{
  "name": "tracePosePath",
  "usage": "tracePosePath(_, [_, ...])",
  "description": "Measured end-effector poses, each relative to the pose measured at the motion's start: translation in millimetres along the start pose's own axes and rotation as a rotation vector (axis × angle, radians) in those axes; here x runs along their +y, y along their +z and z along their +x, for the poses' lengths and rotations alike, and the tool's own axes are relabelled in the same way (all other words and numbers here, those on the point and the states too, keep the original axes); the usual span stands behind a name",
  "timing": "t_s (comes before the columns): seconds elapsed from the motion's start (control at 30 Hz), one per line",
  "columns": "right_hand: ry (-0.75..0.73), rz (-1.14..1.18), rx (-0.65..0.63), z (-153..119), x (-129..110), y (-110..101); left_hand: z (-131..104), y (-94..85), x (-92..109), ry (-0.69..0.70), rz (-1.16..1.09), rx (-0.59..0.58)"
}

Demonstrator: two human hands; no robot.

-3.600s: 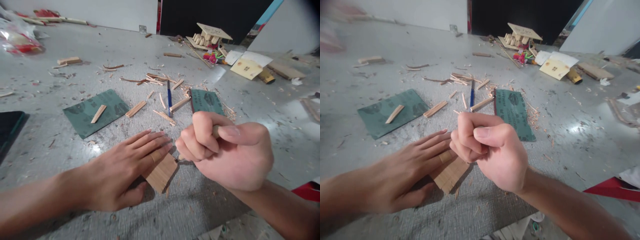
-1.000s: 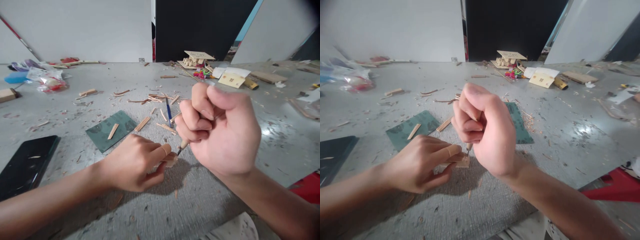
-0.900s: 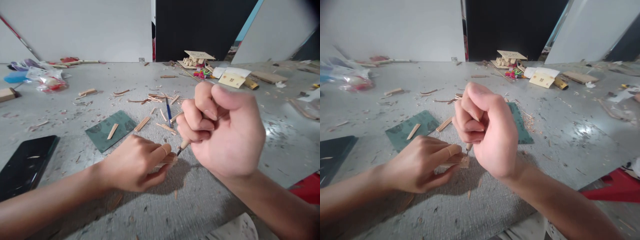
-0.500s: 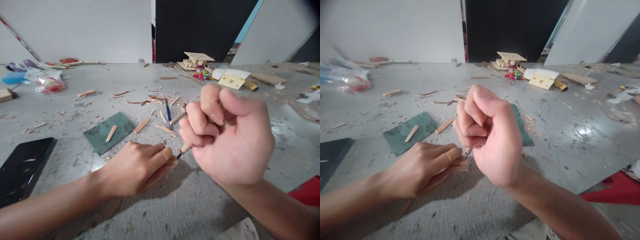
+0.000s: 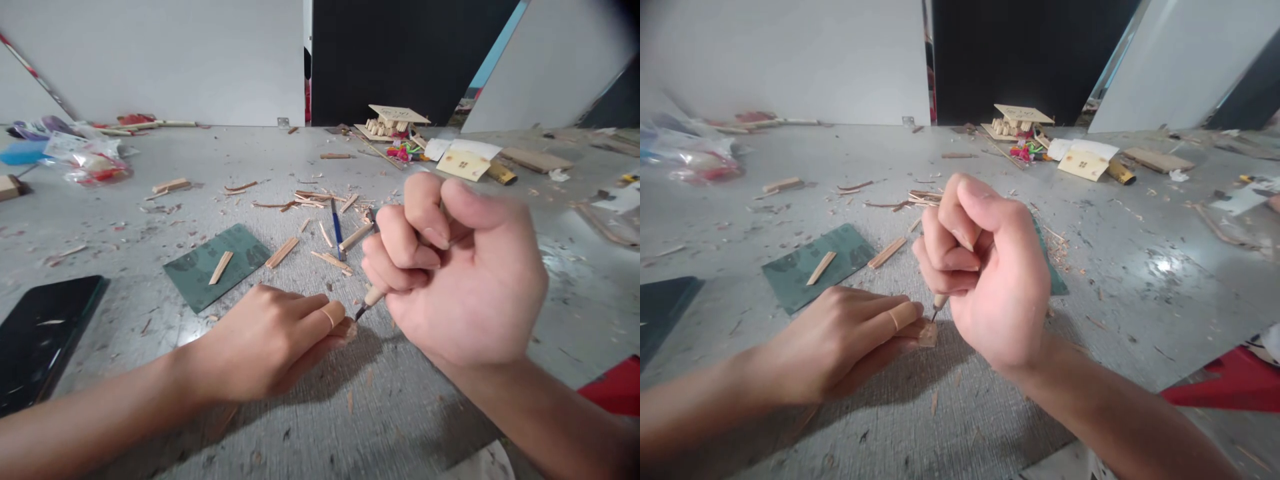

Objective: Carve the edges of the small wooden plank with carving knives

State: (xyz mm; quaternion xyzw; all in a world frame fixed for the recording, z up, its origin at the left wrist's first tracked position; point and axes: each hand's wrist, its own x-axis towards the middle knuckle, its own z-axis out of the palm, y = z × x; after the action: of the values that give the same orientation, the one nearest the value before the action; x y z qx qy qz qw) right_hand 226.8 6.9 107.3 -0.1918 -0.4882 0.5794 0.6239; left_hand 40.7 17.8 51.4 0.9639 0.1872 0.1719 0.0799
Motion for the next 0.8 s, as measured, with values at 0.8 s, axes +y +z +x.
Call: tracePosePath(0.8, [0.083, 0.097, 0.126, 3.7, 1.7, -5.9, 1.1, -5.7, 1.3, -0.052, -0.043, -0.129])
